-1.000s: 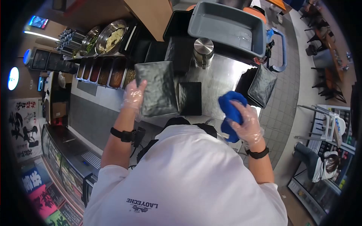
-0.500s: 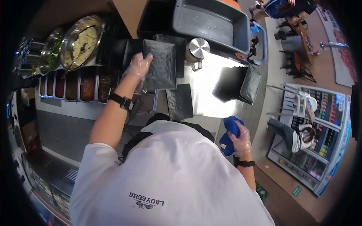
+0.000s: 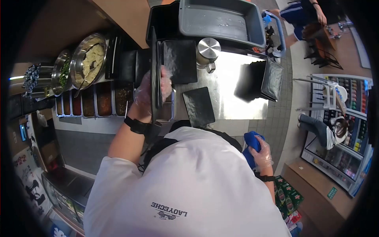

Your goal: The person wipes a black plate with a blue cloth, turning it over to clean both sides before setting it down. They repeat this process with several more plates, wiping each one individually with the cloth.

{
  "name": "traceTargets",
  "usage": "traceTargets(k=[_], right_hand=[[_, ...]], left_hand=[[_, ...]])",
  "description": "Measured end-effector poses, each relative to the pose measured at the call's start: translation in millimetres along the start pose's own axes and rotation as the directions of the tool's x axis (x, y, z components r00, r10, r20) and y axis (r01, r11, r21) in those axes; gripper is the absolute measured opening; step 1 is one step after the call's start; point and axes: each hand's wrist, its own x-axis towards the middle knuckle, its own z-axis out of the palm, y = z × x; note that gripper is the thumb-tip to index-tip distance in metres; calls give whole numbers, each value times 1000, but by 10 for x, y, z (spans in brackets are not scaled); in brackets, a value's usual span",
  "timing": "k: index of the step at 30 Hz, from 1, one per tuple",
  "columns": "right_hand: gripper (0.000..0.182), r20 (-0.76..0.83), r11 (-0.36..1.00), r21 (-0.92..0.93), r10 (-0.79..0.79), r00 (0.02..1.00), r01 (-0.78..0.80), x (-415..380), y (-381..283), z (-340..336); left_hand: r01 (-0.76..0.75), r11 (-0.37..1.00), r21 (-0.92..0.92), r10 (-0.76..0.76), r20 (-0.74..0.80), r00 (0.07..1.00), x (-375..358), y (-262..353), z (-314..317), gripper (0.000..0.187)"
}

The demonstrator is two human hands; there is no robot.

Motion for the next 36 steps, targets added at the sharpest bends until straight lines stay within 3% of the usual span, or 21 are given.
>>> traceTargets(k=[1,3,4,5,7,8,9,10,11,12,13,14,15,18,21,24,26,27,29,34,36], right_hand=[[58,17,1000,13,-2,1000,2,29,53,3],[59,34,1000,11,-15,999,15,113,34,-45],[60,44,1000,30,-10,999,9,151,51,-73],[60,53,999,48,-3,999,0,178,79,-101],[59,59,997,82,-18,998,13,232,182,-151],[59,60,993,112,-26,998,19,258,218,-167],[59,63,993,113,-30,998,22,272,219,-185],[59,47,994,70,-86,995,82,277,210,-215],[59,32,990,26,-139,990,138,276,225,-247],[59,32,991,22,-129,991,129,273,268,-263],[59,42,991,14,-136,990,136,272,325,-268],[59,53,990,6,-144,988,144,269,368,-277],[59,56,991,1,-132,990,133,248,379,-286],[58,69,991,-36,-129,989,132,182,429,-288],[57,111,998,8,-55,992,54,94,529,-304],[56,138,996,31,76,988,-81,21,479,-323],[55,151,991,54,109,982,-119,9,499,-336],[55,152,992,47,112,982,-121,9,525,-343],[56,123,999,-24,-30,992,33,11,565,-359],[57,137,998,-54,-27,990,35,49,555,-380],[58,147,997,-56,-43,988,51,79,596,-386]], left_hand=[[-10,1000,11,10,-8,1000,-51,-121,140,31],[-256,909,329,248,66,966,-84,-323,304,31],[-191,953,233,156,162,974,-35,-319,222,33],[-198,951,238,163,160,974,-48,-398,270,33],[-429,843,323,365,243,899,-68,-596,379,40],[-317,917,244,242,291,926,-78,-512,202,60],[-320,915,246,246,290,925,-95,-423,190,60],[-257,726,637,429,-127,894,-94,-355,190,70],[31,492,870,670,-401,624,-60,-336,212,81],[103,342,934,762,-340,550,24,-374,411,100],[311,302,901,787,-420,452,100,-277,371,112],[608,120,785,839,-408,361,153,-152,392,118],[704,123,700,830,-461,313,216,-95,442,115],[689,60,722,865,-382,324,427,232,-177,106],[732,-114,672,817,-355,454,636,471,-420,101],[712,-176,680,803,-319,503,854,590,-602,98],[639,-224,735,869,-146,473,968,596,-678,87],[639,-218,737,868,-152,472,1002,610,-704,87],[625,-229,746,887,-105,450,1043,613,-743,82],[679,-350,646,900,30,435,974,487,-704,59],[660,-346,667,933,171,316,800,196,-407,42]])
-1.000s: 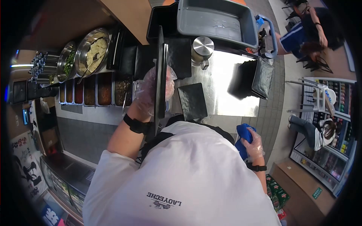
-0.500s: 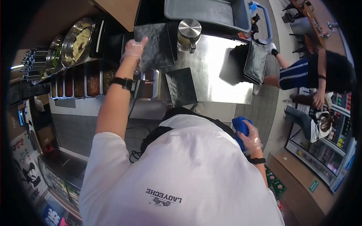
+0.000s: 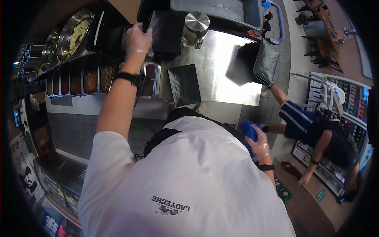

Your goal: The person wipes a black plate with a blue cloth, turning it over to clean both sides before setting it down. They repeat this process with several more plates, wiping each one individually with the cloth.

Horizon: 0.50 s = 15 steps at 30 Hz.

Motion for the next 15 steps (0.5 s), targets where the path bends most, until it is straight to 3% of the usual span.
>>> traceTargets(k=[1,3,5,7,9,10,12,13,15], right_hand=[[58,9,1000,26,9,1000,-10,22,36,-3],[58,20,998,61,19,1000,-20,58,63,2],[57,33,997,71,17,999,-19,101,51,-12],[57,53,999,52,-15,998,13,162,156,12],[57,74,998,33,-53,996,51,211,223,32],[57,96,998,48,-51,994,46,237,241,38],[57,115,997,64,-53,992,46,281,303,32],[57,119,996,42,-81,990,77,290,361,21],[58,128,994,16,-110,986,109,277,507,-6]], left_hand=[[0,1000,5,0,0,1000,-164,82,-136,42],[61,963,-264,-45,65,997,-559,245,-394,34],[108,857,-504,62,309,949,-1161,184,-266,32],[191,892,-411,98,586,804,-1778,171,-107,36],[244,931,-271,-15,639,769,-2349,1,312,56],[244,932,-266,-21,636,772,-2465,-19,401,56],[314,945,95,-308,589,748,-2594,-35,548,86],[315,944,95,-308,587,748,-2577,-78,641,86],[376,906,194,-422,489,763,-2463,-163,851,104]])
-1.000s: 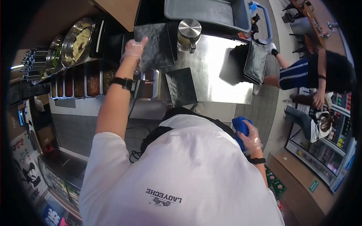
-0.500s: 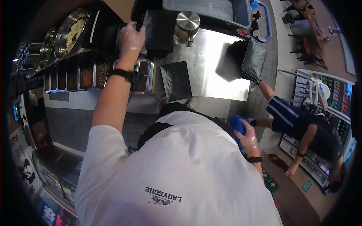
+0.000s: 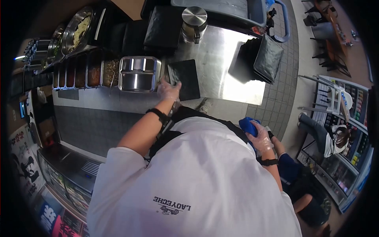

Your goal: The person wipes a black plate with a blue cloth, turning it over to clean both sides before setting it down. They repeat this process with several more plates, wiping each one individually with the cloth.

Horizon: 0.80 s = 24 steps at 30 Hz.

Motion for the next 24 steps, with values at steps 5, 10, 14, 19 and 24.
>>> traceTargets(k=[5,10,14,19,24], right_hand=[[59,43,994,-38,105,994,-103,-62,-6,-218],[60,40,984,65,165,985,-168,-169,194,-299],[59,34,987,68,145,989,-147,-186,361,-283],[60,42,980,104,167,985,-170,-160,448,-265],[61,66,965,169,191,979,-200,-142,435,-277]], left_hand=[[-31,972,-233,16,-66,998,185,-6,149,60],[45,975,-219,-82,-163,983,252,-80,252,45],[39,986,-160,-51,-70,996,248,-116,112,29],[80,969,-234,-146,-279,949,246,-140,168,25],[46,908,-416,-134,-183,974,354,-259,201,31]])
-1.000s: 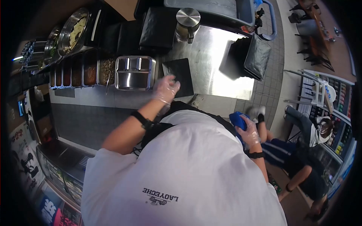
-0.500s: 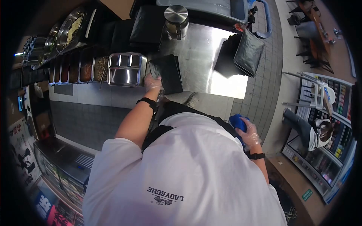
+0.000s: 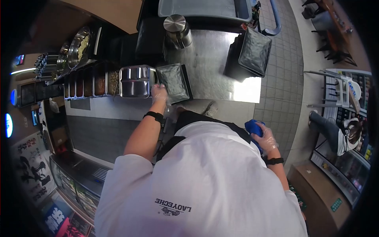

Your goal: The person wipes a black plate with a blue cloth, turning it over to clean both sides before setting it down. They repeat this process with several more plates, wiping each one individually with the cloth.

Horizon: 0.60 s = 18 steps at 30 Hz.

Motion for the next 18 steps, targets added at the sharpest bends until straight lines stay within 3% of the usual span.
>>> traceTargets(k=[1,5,7,8,10,14,18], right_hand=[[61,-3,1000,-10,-16,1000,16,15,36,-6],[62,-9,999,-13,-35,999,35,59,73,-42],[62,-10,999,6,-44,999,44,76,69,-61],[62,-8,999,13,-48,999,48,110,69,-66],[62,5,997,-1,-82,997,82,211,127,-64],[63,32,995,-10,-99,995,99,443,138,-22],[61,45,980,28,-196,980,195,627,17,23]], left_hand=[[24,987,-157,-11,87,996,-22,1,-18,33],[88,952,-293,-19,231,973,-522,526,-437,23],[433,599,-674,103,601,793,-689,687,-613,26],[741,343,-577,424,799,426,-562,634,-783,29],[909,57,-413,614,733,294,-1029,1102,-1014,37],[927,69,-369,691,688,222,-1475,1608,-1338,47],[841,157,-518,717,645,264,-1867,1832,-1634,52]])
